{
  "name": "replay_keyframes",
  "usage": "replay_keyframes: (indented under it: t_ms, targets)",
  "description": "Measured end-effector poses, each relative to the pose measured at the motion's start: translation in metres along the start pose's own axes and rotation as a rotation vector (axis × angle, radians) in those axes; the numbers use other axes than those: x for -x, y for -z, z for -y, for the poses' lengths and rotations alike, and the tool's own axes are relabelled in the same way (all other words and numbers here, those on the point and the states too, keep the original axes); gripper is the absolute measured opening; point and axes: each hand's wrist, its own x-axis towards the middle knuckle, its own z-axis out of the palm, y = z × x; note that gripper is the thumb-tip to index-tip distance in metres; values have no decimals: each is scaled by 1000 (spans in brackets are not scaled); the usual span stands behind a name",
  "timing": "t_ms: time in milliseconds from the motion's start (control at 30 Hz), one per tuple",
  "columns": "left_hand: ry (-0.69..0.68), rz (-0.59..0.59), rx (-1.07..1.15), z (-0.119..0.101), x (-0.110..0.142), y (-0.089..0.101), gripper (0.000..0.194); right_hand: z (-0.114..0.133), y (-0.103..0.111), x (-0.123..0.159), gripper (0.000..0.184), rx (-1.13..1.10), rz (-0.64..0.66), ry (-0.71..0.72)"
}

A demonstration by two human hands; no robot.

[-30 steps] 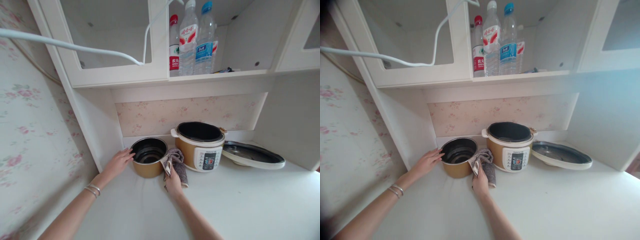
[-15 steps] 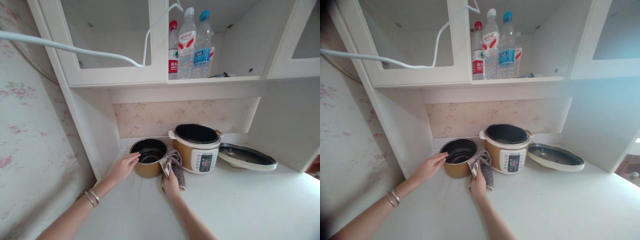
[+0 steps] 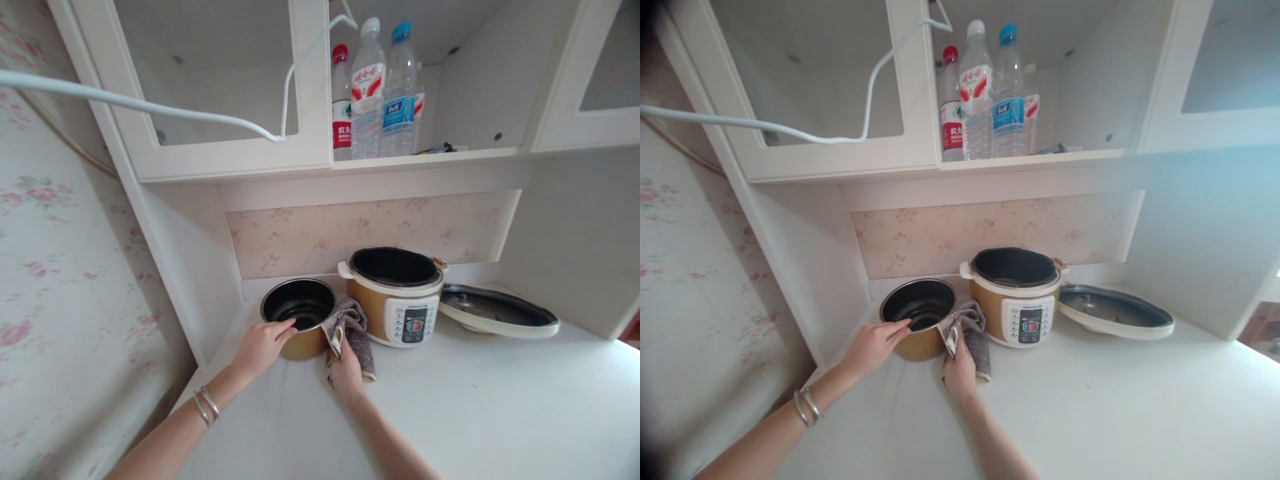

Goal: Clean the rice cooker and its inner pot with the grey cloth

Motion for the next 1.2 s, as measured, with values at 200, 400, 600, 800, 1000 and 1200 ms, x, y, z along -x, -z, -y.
replay_keyframes:
  t_ms: [200,400,600,800,1000,1200]
  targets:
    - [152,75,78,55,-12,10,44,1,2,0,65,-15,35,20]
    - [259,88,151,76,-7,1,45,18,-1,17,76,-22,64,0]
    - [298,108,167,77,-10,-1,46,43,-18,58,80,-157,211,43]
    - [318,120,171,76,-14,0,49,76,-54,82,73,-560,485,-9]
    - [396,36,316,82,-9,4,47,111,-29,62,73,-1100,622,-380]
    - [789,-150,645,77,11,-7,42,80,71,39,68,-1077,628,-591]
